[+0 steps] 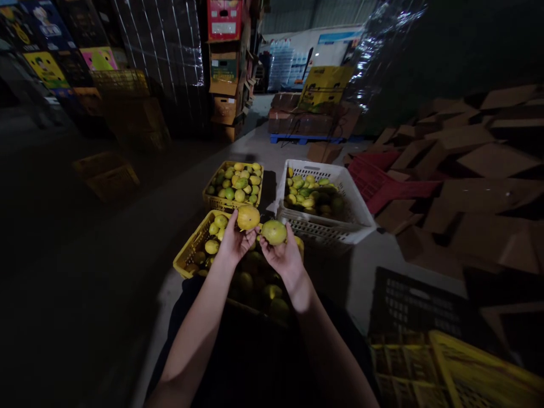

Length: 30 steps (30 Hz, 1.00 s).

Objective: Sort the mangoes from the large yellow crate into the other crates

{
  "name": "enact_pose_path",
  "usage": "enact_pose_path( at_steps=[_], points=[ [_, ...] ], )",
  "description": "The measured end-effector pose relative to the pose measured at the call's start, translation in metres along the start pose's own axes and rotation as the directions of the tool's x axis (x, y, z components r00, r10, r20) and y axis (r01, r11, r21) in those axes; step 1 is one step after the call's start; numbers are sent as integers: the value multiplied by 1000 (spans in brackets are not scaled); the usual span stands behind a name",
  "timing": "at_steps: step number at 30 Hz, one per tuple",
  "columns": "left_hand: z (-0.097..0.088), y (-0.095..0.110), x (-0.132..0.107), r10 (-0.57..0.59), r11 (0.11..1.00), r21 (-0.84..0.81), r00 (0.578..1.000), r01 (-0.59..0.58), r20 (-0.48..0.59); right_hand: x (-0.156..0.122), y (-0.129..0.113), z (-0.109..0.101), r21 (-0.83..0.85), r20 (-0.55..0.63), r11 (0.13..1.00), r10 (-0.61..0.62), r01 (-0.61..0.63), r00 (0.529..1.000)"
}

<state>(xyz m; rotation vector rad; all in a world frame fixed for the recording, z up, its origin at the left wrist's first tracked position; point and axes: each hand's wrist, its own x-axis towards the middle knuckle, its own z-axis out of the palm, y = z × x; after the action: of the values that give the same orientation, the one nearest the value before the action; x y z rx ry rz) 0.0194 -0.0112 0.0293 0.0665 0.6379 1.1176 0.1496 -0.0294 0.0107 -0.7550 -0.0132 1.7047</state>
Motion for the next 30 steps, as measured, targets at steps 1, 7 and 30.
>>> enact_pose_path(
  at_steps=[1, 7, 30],
  points=[
    [0, 1, -1, -13, 1000, 2, 1000, 13, 4, 0, 0, 0, 4, 1, 1000, 5, -5, 1000],
    [-3, 2, 0, 72, 997, 40, 997, -72, 2, 1, -7, -2, 15, -1, 999, 28, -28, 1000],
    [-30, -8, -10, 764, -102, 541, 283, -835, 580, -14, -4, -30, -596, 526, -154, -816, 788, 239]
  ],
)
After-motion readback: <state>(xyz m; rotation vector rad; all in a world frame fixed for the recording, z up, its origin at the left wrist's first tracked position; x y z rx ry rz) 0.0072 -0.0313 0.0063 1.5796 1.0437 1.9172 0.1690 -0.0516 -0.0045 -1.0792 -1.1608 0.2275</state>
